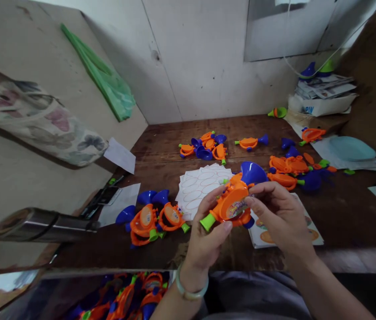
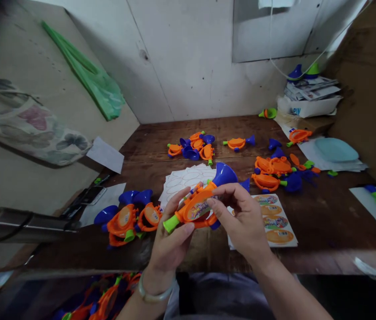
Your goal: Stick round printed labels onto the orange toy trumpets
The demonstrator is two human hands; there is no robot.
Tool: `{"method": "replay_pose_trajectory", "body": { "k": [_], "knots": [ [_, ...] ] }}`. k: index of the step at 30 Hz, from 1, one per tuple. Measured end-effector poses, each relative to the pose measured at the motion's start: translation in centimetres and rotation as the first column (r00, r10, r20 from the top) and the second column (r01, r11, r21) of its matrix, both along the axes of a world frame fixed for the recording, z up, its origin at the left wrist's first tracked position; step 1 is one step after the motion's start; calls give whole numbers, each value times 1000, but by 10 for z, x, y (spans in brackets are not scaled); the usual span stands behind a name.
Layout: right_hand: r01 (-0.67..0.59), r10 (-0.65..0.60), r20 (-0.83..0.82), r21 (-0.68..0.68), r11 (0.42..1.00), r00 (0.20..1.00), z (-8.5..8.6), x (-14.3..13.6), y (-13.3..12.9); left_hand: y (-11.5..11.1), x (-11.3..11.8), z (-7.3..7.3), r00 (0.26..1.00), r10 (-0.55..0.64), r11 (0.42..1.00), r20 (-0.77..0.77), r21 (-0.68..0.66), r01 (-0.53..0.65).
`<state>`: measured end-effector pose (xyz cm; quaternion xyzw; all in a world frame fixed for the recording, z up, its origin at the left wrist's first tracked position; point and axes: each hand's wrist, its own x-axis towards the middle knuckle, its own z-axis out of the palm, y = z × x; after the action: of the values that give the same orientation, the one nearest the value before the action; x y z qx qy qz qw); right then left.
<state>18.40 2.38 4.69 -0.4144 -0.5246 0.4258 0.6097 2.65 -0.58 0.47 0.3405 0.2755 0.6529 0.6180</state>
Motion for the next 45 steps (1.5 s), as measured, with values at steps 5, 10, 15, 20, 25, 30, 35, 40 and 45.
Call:
{"method": "replay_pose_trajectory", "body": {
  "k": [5,10,15,20,25,30,35,40,45],
  "knots": [
    [-27,27,-10,-22,999,1000,0,-2,-1,0,2,3,998,2,998,-66,64,3],
    [-37,37,3,-44,998,999,2,-1,-1,1,3,2,991,62,994,-120,102,-50],
    [-29,30,21,-45,999,999,2,-1,0,2,3,-1,977,109,991,-183,91,-93],
    [-15,17,52,-47,999,999,-4,-1,1,1,4,-7,953,189,979,-238,121,-164],
    [6,-5,135,-8,1000,991,-10,-2,2,1,5,-9,919,252,961,-303,189,-201],
    [38,-62,246,101,994,967,-9,-3,1,1,5,-4,881,318,930,-349,296,-218],
    [59,-108,297,171,984,949,-7,-4,2,0,6,0,881,304,931,-363,309,-194],
    [69,-159,387,236,969,908,-9,-2,0,-3,6,-1,854,343,921,-392,321,-222],
    [65,-277,564,366,928,778,-13,-1,-2,-4,6,-2,849,345,926,-401,294,-238]
  ]
}}
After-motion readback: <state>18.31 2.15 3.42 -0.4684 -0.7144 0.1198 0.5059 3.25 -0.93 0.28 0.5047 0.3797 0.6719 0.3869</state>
